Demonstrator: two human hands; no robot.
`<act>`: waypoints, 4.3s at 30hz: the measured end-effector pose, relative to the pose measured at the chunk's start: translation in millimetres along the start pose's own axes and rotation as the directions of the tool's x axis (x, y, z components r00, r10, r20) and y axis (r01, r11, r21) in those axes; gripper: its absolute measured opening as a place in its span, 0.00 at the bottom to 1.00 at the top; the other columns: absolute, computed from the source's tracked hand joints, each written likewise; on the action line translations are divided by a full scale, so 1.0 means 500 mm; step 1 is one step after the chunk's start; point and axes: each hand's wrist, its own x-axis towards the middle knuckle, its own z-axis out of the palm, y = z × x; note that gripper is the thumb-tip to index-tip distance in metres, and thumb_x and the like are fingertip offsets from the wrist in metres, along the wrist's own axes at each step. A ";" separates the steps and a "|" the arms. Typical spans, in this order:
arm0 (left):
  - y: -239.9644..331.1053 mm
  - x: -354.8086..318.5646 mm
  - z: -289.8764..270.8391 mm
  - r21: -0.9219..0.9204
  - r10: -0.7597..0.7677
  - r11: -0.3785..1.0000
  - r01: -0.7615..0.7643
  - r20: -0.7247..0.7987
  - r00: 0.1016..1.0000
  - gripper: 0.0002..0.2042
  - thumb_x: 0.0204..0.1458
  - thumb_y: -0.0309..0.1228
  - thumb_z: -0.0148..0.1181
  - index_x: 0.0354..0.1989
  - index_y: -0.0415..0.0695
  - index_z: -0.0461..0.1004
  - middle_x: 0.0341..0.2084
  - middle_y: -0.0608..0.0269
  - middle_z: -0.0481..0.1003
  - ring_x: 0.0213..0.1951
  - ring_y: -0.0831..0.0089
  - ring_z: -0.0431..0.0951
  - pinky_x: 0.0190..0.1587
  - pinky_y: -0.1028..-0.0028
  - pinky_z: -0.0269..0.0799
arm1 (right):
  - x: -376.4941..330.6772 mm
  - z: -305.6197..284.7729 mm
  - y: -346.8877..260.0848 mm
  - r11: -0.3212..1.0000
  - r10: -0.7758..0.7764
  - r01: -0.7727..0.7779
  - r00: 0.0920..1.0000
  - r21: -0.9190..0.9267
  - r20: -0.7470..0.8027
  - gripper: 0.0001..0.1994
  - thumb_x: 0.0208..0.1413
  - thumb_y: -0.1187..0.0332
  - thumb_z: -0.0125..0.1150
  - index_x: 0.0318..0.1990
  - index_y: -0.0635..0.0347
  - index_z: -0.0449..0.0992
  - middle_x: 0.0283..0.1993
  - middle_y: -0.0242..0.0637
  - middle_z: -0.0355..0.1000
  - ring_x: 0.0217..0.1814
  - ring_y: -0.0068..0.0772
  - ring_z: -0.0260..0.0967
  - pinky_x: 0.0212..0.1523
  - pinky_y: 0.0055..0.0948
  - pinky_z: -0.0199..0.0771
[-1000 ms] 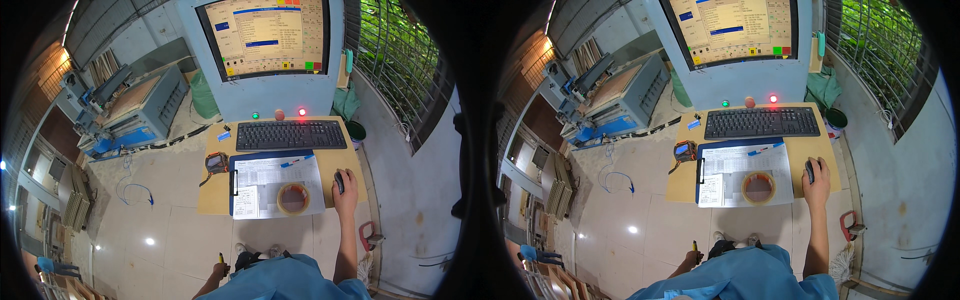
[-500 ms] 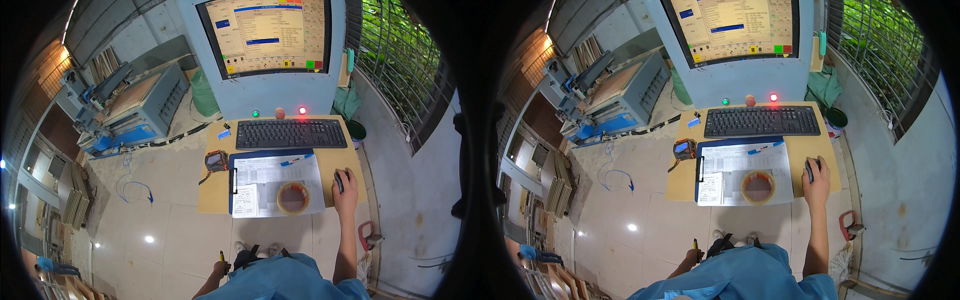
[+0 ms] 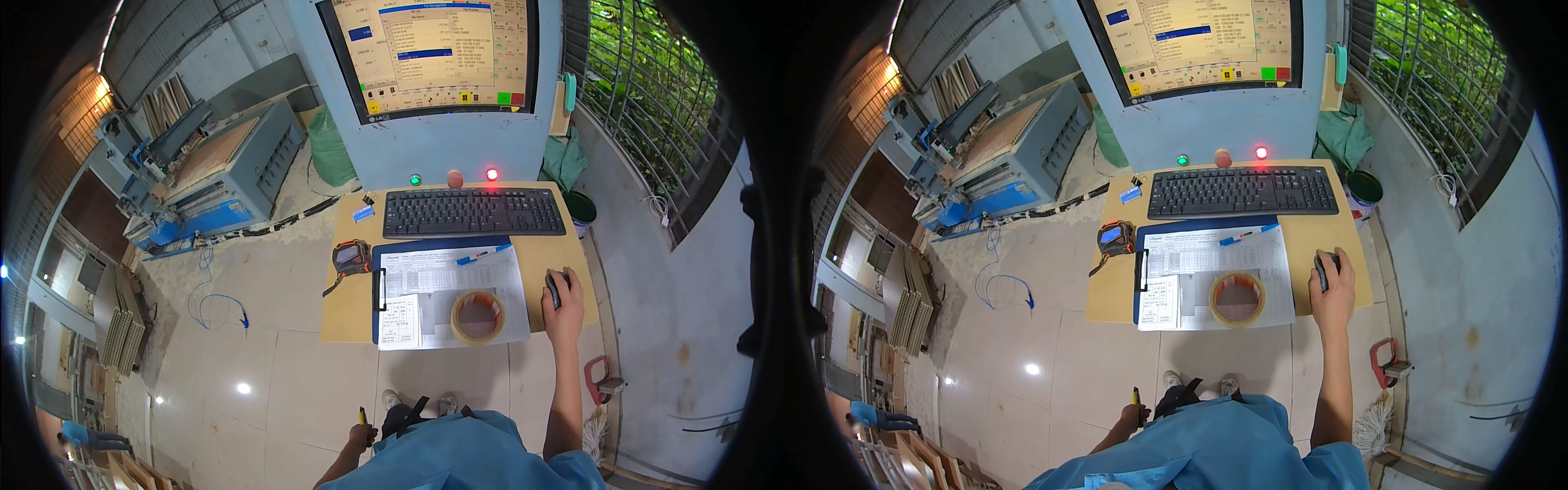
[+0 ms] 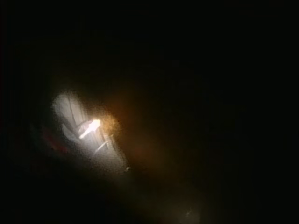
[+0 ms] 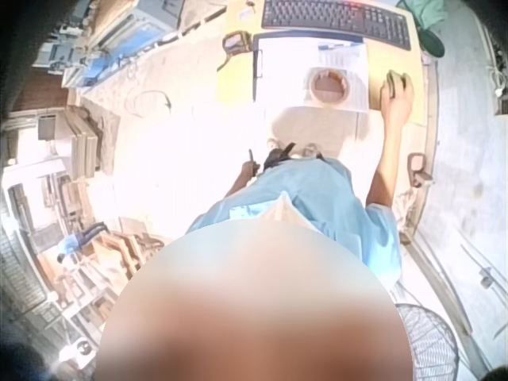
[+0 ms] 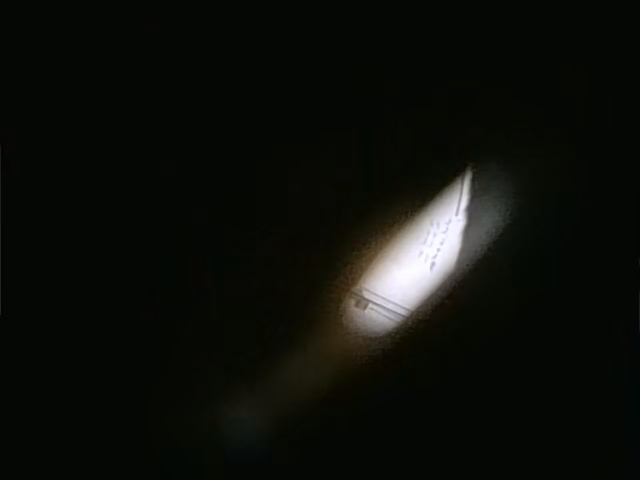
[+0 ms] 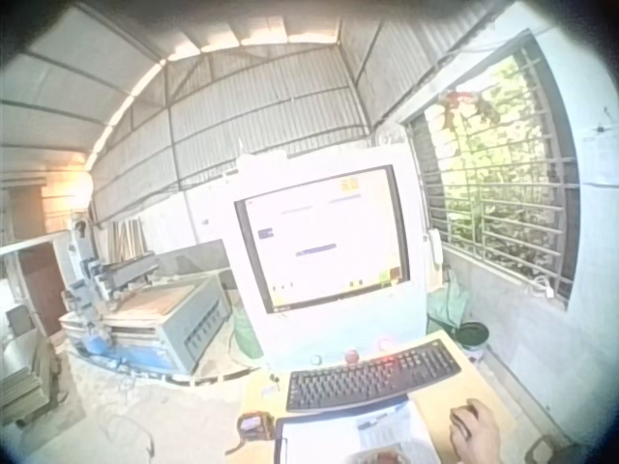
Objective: The person operates a CNC machine's control panel, then uses a handheld air blower to clean sawdust from a large wooden panel on the machine bed. They repeatedly blow along the panel's surface and edges, occasionally wiping with their hand, and briefly adjust the head-mounted camera mid-task.
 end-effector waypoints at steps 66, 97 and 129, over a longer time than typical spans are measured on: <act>-0.160 0.098 -0.178 -0.485 -0.008 0.873 0.041 0.069 0.998 0.08 0.60 0.36 0.56 0.39 0.45 0.73 0.22 0.64 0.73 0.18 0.71 0.71 0.20 0.70 0.67 | -0.010 0.033 -0.007 0.997 0.062 -0.065 0.995 -0.036 -0.079 0.21 0.55 0.67 0.64 0.58 0.54 0.77 0.63 0.54 0.68 0.64 0.57 0.66 0.64 0.44 0.68; 0.660 -0.310 0.124 -0.284 0.847 0.425 -0.860 -0.212 0.488 0.18 0.60 0.36 0.62 0.47 0.36 0.65 0.31 0.62 0.69 0.33 0.72 0.69 0.37 0.68 0.68 | -0.012 0.035 -0.001 0.998 0.065 -0.065 0.994 0.000 -0.084 0.22 0.54 0.68 0.65 0.58 0.56 0.76 0.61 0.52 0.70 0.63 0.56 0.68 0.63 0.43 0.68; 0.655 -0.331 0.145 -0.160 0.829 0.455 -0.876 -0.283 0.483 0.20 0.58 0.45 0.66 0.37 0.40 0.67 0.24 0.64 0.70 0.26 0.76 0.69 0.30 0.72 0.68 | -0.013 0.043 0.003 0.999 0.049 -0.049 0.999 0.004 -0.012 0.22 0.61 0.65 0.61 0.62 0.54 0.73 0.61 0.48 0.71 0.62 0.53 0.69 0.62 0.42 0.68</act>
